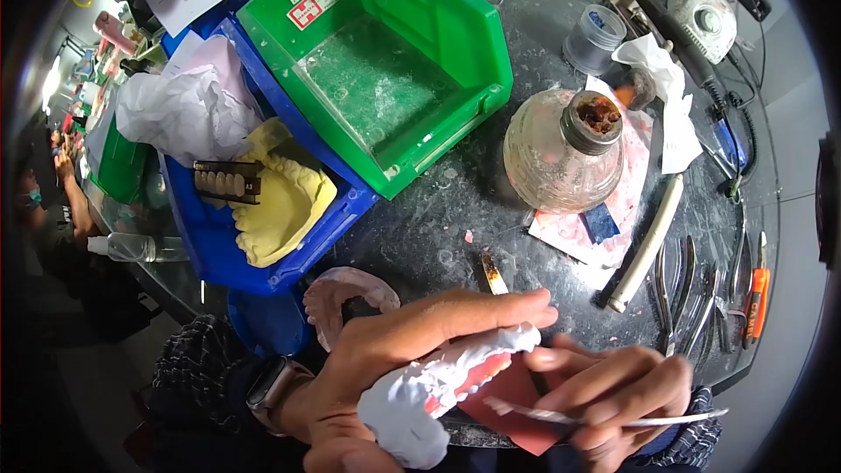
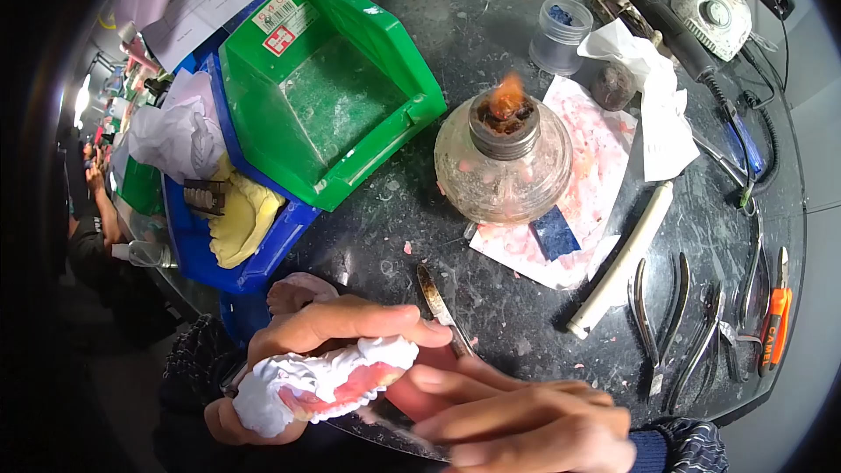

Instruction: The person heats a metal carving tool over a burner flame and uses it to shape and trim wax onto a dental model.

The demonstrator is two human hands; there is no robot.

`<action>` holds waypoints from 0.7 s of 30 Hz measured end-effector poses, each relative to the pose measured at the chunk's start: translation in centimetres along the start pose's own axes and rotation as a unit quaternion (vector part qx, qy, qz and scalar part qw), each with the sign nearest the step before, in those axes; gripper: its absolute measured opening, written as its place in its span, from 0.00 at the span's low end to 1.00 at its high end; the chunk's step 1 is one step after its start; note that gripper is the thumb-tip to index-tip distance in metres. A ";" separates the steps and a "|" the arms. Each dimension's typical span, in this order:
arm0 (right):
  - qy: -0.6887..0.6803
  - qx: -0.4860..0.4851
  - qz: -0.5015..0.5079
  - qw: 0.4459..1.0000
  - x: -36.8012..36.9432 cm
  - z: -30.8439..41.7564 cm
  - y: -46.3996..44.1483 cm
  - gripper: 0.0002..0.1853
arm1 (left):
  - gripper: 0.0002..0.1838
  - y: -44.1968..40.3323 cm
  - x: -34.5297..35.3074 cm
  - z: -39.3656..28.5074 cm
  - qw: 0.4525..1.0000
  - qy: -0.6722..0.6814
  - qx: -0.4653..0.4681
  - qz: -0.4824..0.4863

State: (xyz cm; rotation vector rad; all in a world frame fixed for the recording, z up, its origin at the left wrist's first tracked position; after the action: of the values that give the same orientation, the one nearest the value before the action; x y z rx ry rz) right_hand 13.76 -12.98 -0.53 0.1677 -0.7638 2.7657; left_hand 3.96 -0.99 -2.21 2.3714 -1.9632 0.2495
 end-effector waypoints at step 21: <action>0.248 0.120 0.051 0.960 -0.2 0.9 -0.3 0.08 | 0.50 0.0 0.2 -0.3 0.996 0.049 -0.034 0.071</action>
State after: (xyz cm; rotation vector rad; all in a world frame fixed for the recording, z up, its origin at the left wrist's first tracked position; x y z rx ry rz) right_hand 14.04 -13.17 0.34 -0.5156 -0.3124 2.8018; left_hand 3.93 -1.18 -1.88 2.1398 -2.0616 0.2929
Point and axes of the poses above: each hand's wrist, its own y-axis away from the middle knuckle, its own x-axis out of the palm, z = x × y, the point moved 5 cm from there along -y, towards the middle knuckle, and after that the axes turned 6 degrees about z, right-handed, at the moved point
